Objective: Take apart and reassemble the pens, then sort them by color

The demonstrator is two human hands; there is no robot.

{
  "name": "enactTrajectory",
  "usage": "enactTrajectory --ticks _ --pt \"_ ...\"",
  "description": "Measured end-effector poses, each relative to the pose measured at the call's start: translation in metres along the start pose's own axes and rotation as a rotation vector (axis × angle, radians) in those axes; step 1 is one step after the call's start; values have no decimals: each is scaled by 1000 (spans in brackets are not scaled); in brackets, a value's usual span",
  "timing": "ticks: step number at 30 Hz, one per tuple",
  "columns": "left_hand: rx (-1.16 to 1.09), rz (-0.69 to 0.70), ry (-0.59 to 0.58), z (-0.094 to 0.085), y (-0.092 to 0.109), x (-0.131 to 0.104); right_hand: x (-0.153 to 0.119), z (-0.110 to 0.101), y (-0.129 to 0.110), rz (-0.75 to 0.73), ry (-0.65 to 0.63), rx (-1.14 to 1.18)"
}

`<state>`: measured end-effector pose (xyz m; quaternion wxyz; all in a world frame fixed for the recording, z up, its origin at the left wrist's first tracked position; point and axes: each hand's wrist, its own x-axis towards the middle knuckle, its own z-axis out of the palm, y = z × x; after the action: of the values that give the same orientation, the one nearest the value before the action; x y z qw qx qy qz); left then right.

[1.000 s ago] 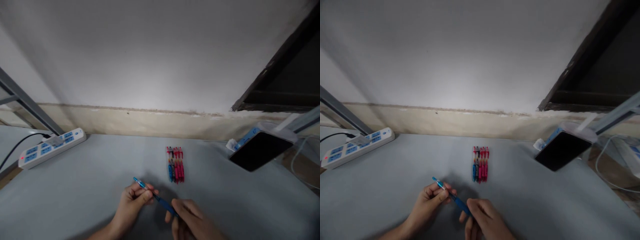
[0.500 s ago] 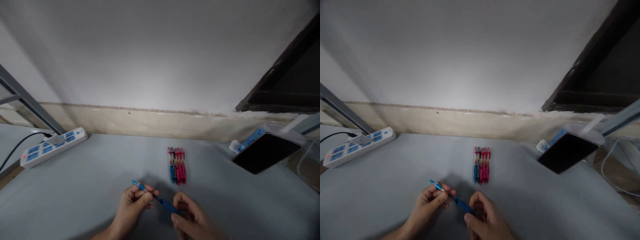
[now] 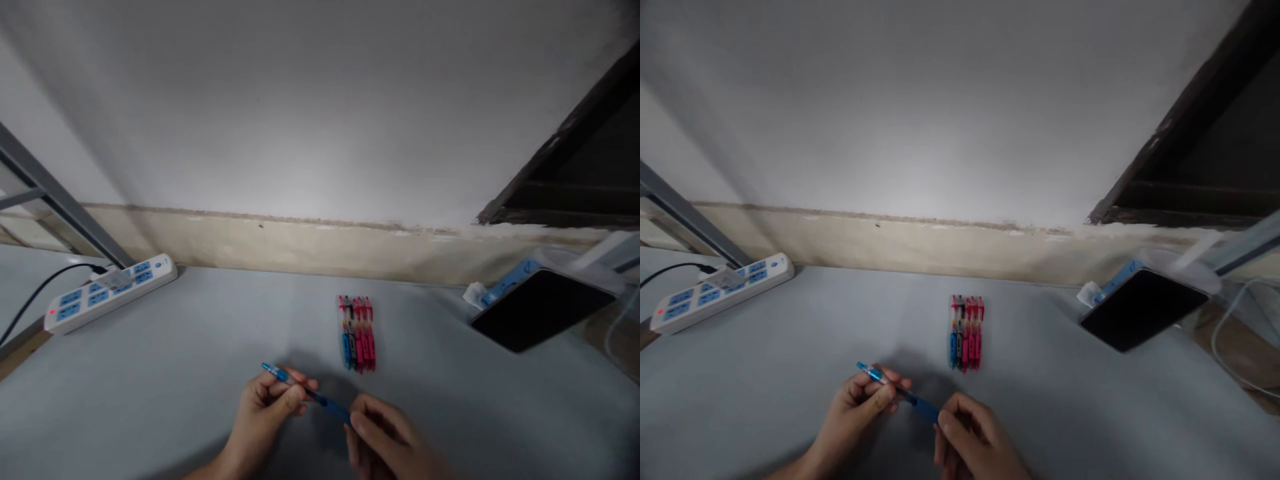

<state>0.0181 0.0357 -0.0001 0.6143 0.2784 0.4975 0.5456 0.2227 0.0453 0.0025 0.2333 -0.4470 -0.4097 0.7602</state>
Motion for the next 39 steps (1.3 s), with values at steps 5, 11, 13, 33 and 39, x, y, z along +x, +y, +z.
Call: enactTrajectory --ticks 5,11,13,33,39 --pt "15 17 4 -2 -4 -1 0 -3 5 -47 -34 88" --pt "-35 14 29 0 0 0 1 -3 7 -123 -21 106" --pt "-58 40 64 1 4 1 1 -3 6 -141 9 126" --pt "-188 94 201 -2 10 10 -9 4 -12 -210 196 206" --pt "-128 53 112 -1 0 2 -7 7 -4 -298 247 54"
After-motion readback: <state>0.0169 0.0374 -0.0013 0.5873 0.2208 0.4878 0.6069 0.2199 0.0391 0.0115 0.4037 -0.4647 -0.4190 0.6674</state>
